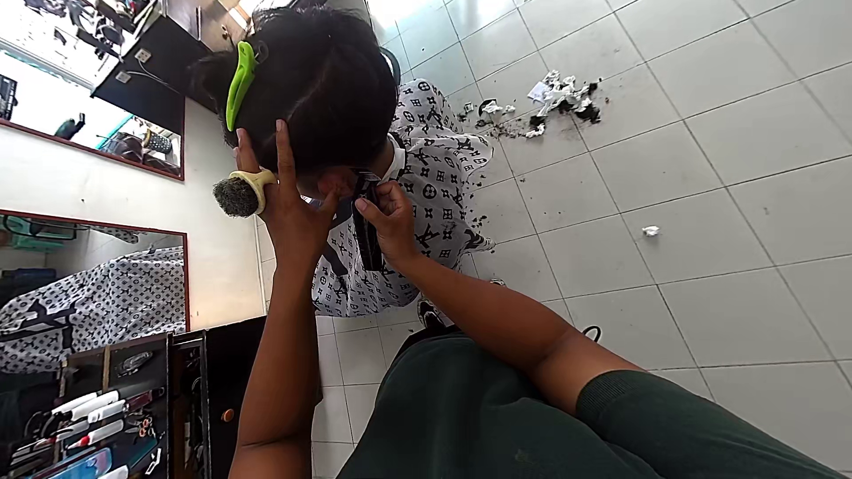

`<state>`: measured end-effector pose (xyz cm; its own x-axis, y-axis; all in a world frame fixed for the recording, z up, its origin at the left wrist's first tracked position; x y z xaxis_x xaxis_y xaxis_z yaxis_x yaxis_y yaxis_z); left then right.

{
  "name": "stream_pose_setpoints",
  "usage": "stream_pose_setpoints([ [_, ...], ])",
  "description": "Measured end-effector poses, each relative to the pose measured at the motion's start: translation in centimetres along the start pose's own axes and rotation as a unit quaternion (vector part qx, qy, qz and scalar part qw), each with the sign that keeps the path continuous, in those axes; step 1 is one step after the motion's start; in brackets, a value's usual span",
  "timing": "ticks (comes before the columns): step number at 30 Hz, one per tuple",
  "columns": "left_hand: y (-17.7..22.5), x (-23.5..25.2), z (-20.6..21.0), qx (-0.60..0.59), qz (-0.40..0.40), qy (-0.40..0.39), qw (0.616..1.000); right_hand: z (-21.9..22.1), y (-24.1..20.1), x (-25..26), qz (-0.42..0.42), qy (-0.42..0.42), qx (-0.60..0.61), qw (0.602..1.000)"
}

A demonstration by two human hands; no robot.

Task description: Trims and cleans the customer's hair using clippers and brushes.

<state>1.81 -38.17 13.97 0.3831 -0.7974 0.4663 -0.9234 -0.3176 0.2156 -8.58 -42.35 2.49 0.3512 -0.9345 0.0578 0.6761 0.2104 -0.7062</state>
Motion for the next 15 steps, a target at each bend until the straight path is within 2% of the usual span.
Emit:
stream_pose_setpoints([
  [15,-0.18,-0.01,0.16,0.001,0.012,0.008,1.0,-0.07,-0.03,0.08,0.017,-0.01,-0.002,1.0],
])
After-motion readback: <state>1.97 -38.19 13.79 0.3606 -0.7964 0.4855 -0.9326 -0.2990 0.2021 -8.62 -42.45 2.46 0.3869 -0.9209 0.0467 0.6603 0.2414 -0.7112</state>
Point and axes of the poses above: each hand's wrist, its own x-axis towards the middle knuckle, its own z-axis out of the palm, y = z × x, the point moved 2 cm from there along x, towards the middle knuckle, and after that the axes turned 1 degree about -z, right-handed, at the moved point
